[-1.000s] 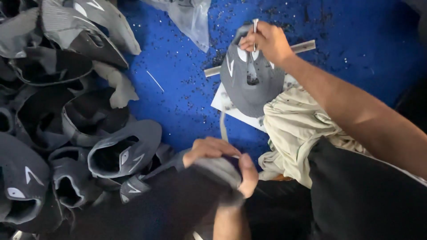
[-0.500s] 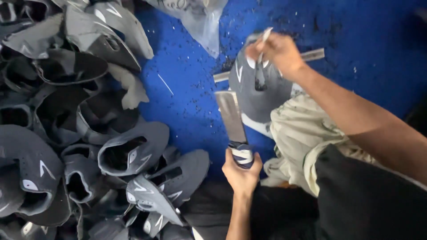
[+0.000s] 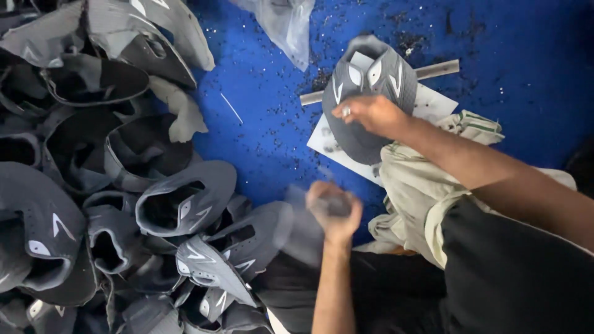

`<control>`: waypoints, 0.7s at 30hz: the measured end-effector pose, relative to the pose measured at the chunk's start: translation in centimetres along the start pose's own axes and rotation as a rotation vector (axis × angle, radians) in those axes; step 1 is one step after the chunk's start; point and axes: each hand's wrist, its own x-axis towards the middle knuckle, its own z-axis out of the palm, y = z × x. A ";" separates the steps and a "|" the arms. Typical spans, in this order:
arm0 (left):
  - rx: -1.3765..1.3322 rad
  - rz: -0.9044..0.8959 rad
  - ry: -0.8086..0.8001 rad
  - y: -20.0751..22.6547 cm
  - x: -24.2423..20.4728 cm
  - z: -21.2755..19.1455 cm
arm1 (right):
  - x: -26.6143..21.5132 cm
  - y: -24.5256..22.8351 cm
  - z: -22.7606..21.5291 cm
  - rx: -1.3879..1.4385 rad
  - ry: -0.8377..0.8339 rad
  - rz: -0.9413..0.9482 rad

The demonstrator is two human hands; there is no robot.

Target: Punching holes in shoe upper components using a mallet and a punch tool.

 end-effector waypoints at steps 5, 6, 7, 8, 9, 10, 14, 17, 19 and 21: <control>0.125 -0.623 -0.054 1.8 -0.3 1.4 | 1.3 -6.8 4.5 -0.529 0.115 0.108; 0.124 -0.616 -0.056 3.4 0.6 0.4 | 2.3 -7.3 4.3 -0.530 0.117 0.100; 0.084 -0.460 0.003 5.2 1.0 -0.7 | 2.7 -7.5 4.1 -0.403 0.160 0.186; 0.042 -0.304 0.061 6.9 1.4 -1.8 | 3.1 -7.7 4.0 -0.274 0.204 0.271; 0.046 -0.312 0.058 7.3 1.5 -1.9 | 2.5 -7.3 4.3 -0.270 0.209 0.278; -0.028 -0.163 0.103 7.8 1.7 -2.0 | 2.0 -7.1 4.6 -0.404 0.217 0.234; -0.170 0.096 0.162 -1.2 -0.3 1.8 | 1.2 -6.3 4.5 -0.999 0.068 -0.139; 0.172 -0.153 0.006 -4.0 -1.7 2.6 | -0.4 -5.8 3.6 -1.520 -0.114 -0.454; 0.183 -0.321 -0.017 -0.3 -0.4 2.1 | 1.1 -7.4 4.5 -1.107 0.020 -0.177; 0.200 -0.490 -0.047 3.3 0.7 0.8 | 2.5 -8.0 4.2 -0.672 0.145 0.081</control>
